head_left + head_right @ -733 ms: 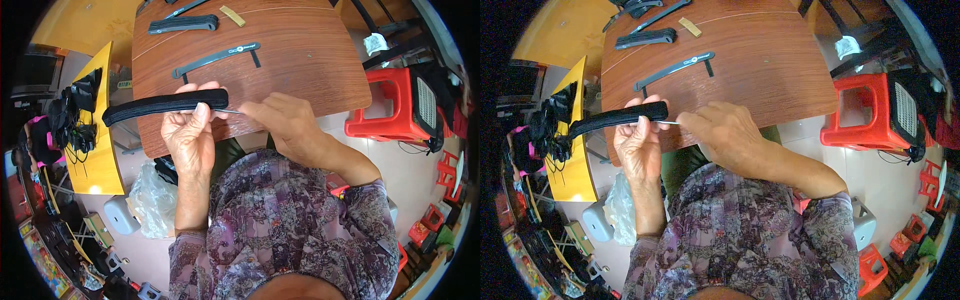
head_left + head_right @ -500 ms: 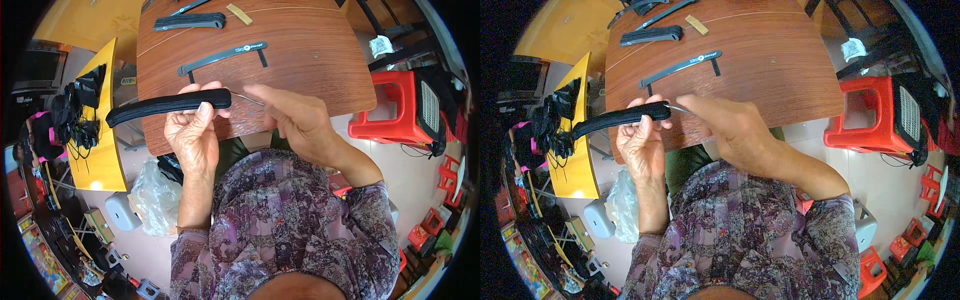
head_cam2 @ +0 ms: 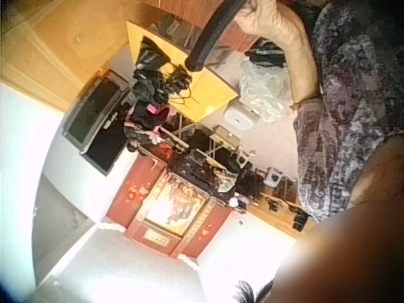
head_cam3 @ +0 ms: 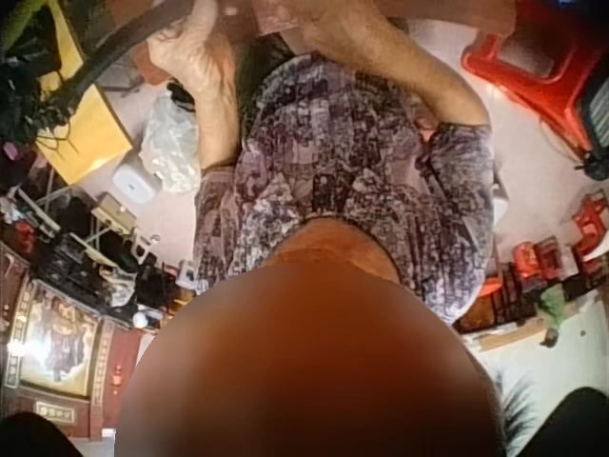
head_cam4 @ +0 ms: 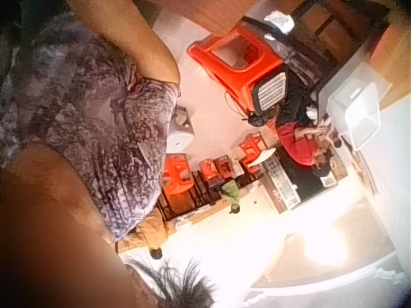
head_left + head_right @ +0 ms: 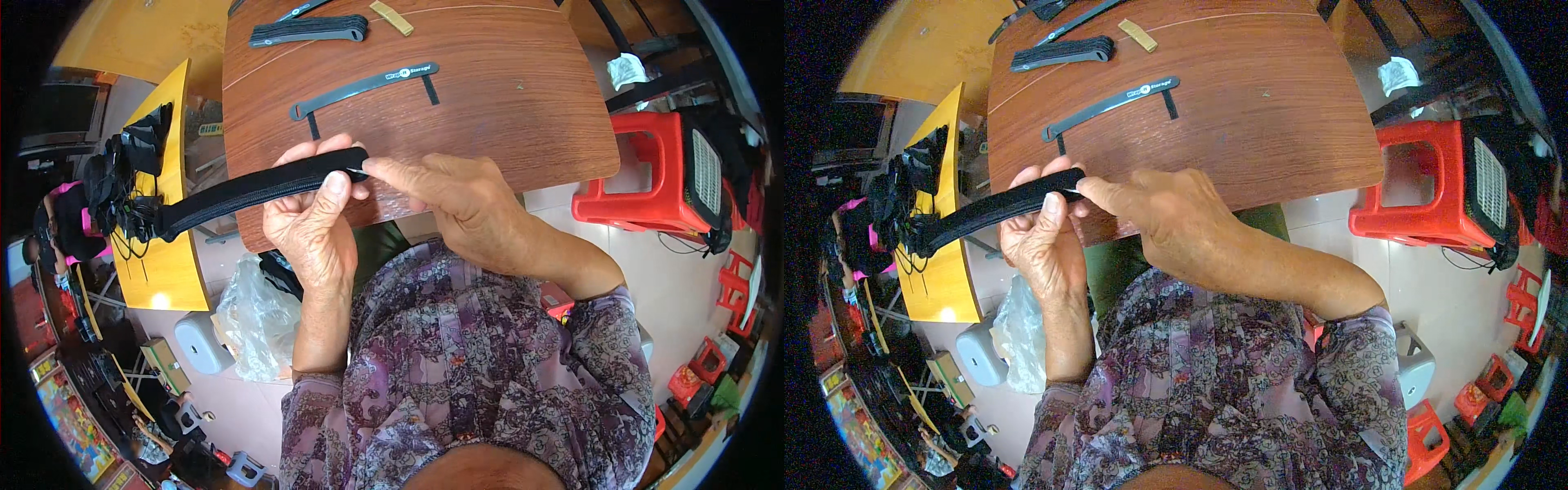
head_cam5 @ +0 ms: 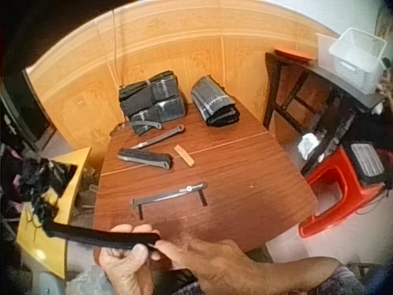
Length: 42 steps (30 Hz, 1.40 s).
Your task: Organizing, inspecting, and counting plastic straps and handles on a desk.
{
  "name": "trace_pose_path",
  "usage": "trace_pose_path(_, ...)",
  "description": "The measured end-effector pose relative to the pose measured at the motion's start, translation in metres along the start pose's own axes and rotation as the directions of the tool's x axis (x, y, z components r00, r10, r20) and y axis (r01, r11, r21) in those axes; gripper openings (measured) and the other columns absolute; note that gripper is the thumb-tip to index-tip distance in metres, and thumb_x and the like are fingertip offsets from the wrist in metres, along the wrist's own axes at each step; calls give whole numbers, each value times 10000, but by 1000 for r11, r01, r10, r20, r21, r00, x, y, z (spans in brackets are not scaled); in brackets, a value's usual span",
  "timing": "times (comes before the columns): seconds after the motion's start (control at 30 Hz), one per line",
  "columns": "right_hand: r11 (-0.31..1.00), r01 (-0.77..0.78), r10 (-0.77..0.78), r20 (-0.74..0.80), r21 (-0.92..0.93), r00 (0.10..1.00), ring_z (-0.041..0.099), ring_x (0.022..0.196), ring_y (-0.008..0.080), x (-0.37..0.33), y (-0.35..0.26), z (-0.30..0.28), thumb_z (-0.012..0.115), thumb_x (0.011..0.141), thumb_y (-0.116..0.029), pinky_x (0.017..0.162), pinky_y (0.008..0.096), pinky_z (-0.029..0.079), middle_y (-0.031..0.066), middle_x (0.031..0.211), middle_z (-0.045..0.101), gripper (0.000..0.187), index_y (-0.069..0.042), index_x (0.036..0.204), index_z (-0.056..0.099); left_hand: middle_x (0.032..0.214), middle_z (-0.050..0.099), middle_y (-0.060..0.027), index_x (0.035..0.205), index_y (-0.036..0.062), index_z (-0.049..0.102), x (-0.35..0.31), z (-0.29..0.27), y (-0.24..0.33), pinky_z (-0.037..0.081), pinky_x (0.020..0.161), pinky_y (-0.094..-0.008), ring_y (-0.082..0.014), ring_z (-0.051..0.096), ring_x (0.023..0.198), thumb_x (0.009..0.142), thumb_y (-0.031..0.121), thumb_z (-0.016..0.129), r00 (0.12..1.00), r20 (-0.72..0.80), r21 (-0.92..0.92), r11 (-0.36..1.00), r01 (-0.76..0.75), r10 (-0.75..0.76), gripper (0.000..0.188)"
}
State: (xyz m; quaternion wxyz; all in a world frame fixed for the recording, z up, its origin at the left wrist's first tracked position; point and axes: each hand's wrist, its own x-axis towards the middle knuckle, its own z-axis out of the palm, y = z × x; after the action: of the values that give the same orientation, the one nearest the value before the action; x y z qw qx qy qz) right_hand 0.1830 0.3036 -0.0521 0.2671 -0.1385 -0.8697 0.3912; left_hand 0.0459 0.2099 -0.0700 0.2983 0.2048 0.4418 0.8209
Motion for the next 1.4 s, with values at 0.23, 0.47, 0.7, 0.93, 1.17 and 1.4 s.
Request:
trace_pose_path(0.23, 993, -25, 27, -14, 119, 1000, 591, 625, 210, 6, -4, -4, 516, 725, 137, 573, 314, 496, 122, 743, 609, 539, -93, 1208, 582, 989, 640, -246, 1071, -4, 566, 6, -15, 2, 504, 535, -303, -248, 628, 724, 790, 61, 687, 997, 42, -136, 988, 65, -60, 313)
trace_pose_path(0.47, 999, 3, -3, 1, 32, 1000, 597, 637, 215, 8, -4, 0, 488, 749, 124, 577, 328, 492, 131, 746, 606, 515, -88, 1210, 576, 995, 639, -247, 1066, -3, 568, 6, -13, 4, 497, 539, -299, -240, 620, 707, 796, 74, 686, 1000, 1, -125, 992, 27, -27, 304)
trace_pose_path(0.7, 994, 25, -23, -19, 108, 1000, 607, 657, 234, 10, -2, 1, 480, 769, 108, 599, 337, 494, 134, 740, 597, 495, -79, 1219, 564, 999, 635, -261, 1061, -12, 568, 6, -16, 4, 524, 554, -302, -230, 624, 695, 767, 82, 720, 999, 46, -77, 997, 24, -20, 344)
trace_pose_path(0.93, 997, 4, -6, 25, 77, 1000, 603, 647, 244, 12, -4, 0, 478, 778, 107, 596, 336, 492, 142, 725, 586, 476, -69, 1210, 568, 996, 628, -280, 1068, -17, 559, 6, -13, 4, 525, 516, -280, -225, 637, 727, 748, 22, 723, 1000, -5, -57, 998, -4, 4, 362)
trace_pose_path(1.17, 999, -20, 18, 44, 47, 999, 600, 646, 263, 13, -2, -1, 462, 763, 121, 594, 347, 488, 157, 726, 580, 494, -66, 1206, 572, 989, 628, -287, 1075, -20, 553, 2, -7, 7, 518, 500, -255, -205, 639, 707, 711, -52, 723, 999, -21, 16, 1000, -26, 26, 404)
trace_pose_path(1.4, 995, -17, 11, 59, 96, 998, 595, 646, 257, 13, -5, -3, 482, 761, 117, 615, 348, 498, 152, 752, 596, 490, -67, 1205, 574, 975, 634, -281, 1075, -23, 547, 4, -10, 4, 486, 486, -236, -179, 614, 655, 712, -49, 724, 999, -42, -22, 1000, -15, 14, 405)
